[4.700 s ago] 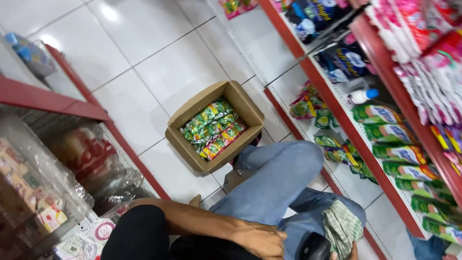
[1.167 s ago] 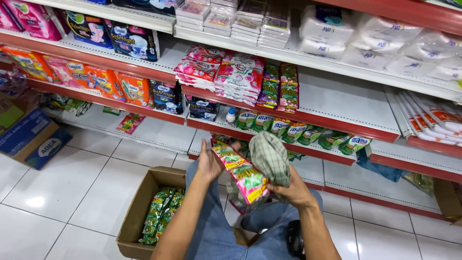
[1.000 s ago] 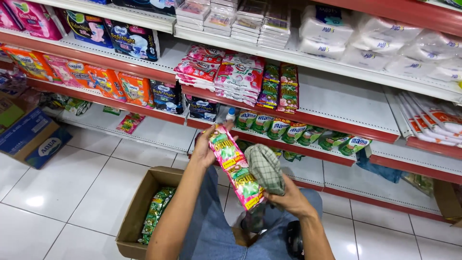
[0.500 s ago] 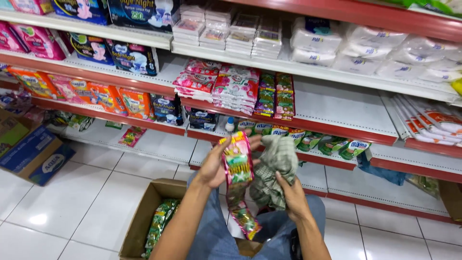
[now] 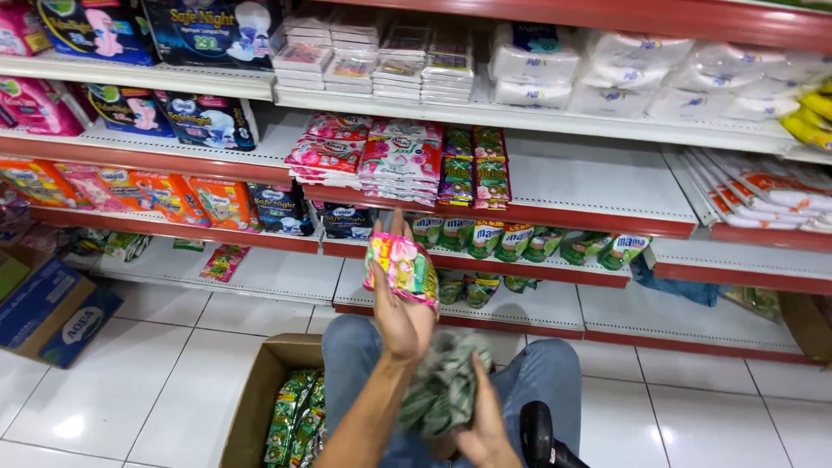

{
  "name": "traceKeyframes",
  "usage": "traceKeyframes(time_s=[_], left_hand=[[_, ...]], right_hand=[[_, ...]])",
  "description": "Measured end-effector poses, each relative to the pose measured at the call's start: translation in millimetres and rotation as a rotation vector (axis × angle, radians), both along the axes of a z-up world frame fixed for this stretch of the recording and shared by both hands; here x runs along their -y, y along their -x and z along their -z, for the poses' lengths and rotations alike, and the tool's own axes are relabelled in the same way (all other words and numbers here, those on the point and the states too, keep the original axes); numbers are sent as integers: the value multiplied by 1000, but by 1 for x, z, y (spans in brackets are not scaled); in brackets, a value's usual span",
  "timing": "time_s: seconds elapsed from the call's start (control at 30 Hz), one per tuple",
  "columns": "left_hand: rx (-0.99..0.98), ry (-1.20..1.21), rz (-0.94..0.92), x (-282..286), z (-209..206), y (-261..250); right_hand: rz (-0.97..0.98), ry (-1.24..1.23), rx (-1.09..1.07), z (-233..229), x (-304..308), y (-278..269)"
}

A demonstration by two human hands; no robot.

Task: The person sits on the floor in a store aisle, repeatedly wiping small snack packets with a cloth and scanning them with a handheld barcode scanner. They place the cleaned packets back on the shelf and retrieve new ones from a cardboard box.

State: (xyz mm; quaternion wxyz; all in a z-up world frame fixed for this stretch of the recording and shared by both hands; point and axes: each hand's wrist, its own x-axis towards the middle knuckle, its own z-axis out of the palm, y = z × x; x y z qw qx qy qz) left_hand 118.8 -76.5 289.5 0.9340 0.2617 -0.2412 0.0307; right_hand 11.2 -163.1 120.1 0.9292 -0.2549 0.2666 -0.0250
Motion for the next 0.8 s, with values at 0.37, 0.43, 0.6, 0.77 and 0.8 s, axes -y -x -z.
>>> traceKeyframes(time_s=[0.37,0.43,0.6,0.77,0.8], left_hand=[[-320,226,122,-12,72,102],[-396,284,156,-27,106,103],[-693,175,566,-68,157,89],[-623,-728,188,-95,249,50],[-518,-935,-8,-97,253,42]], right_hand=[[40,-125,272,33,38,-67],[72,-92,281,-6,48,-61],[295,148,370,-108,79,-40],[295,379,500,-146,114,-40],[269,435,539,-149,122,-42]])
